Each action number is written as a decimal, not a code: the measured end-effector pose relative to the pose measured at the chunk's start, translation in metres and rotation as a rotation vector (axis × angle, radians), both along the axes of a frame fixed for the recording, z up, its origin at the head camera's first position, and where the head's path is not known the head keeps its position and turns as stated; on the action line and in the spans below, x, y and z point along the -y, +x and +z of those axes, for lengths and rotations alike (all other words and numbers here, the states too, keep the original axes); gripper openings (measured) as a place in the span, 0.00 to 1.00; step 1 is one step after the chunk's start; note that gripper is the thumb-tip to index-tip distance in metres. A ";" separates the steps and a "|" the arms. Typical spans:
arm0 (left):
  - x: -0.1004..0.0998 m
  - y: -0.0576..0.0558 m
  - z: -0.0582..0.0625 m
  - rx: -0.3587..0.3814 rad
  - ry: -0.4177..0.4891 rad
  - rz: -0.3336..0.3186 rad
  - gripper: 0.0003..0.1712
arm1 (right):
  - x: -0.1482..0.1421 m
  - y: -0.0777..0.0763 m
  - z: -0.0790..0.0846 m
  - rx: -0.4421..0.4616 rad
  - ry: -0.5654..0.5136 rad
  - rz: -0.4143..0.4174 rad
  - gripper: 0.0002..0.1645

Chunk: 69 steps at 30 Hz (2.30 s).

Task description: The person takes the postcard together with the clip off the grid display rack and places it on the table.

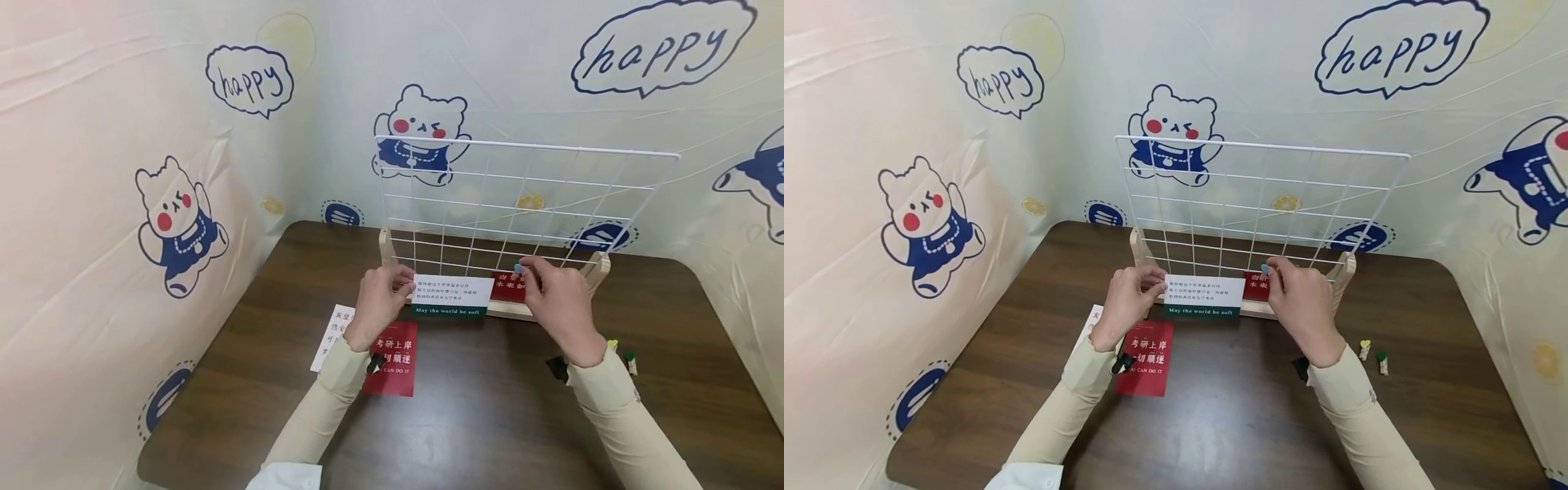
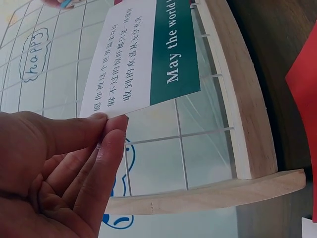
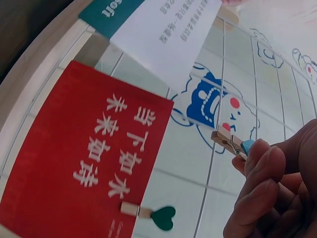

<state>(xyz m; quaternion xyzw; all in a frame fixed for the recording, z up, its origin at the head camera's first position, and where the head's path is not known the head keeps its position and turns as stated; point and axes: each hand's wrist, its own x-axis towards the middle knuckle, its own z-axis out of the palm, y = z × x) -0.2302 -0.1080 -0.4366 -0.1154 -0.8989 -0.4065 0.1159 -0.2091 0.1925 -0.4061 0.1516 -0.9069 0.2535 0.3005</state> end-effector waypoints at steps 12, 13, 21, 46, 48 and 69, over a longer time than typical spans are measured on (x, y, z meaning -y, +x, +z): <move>-0.005 0.004 -0.001 0.060 0.001 -0.019 0.08 | -0.027 0.013 0.005 -0.008 0.003 -0.068 0.09; -0.005 0.004 -0.001 0.062 -0.001 -0.020 0.08 | -0.030 0.014 0.005 -0.011 0.002 -0.071 0.09; -0.006 0.006 -0.001 0.067 0.002 -0.025 0.09 | -0.056 0.024 0.005 -0.070 -0.017 -0.110 0.09; -0.012 0.009 -0.006 0.141 -0.044 -0.053 0.11 | -0.146 0.028 -0.007 -0.125 -0.051 -0.286 0.14; -0.012 0.009 -0.006 0.142 -0.048 -0.057 0.11 | -0.151 0.027 -0.013 -0.108 -0.047 -0.297 0.14; -0.011 0.009 -0.009 0.202 -0.019 -0.079 0.14 | -0.165 0.024 -0.039 0.012 -0.033 -0.358 0.15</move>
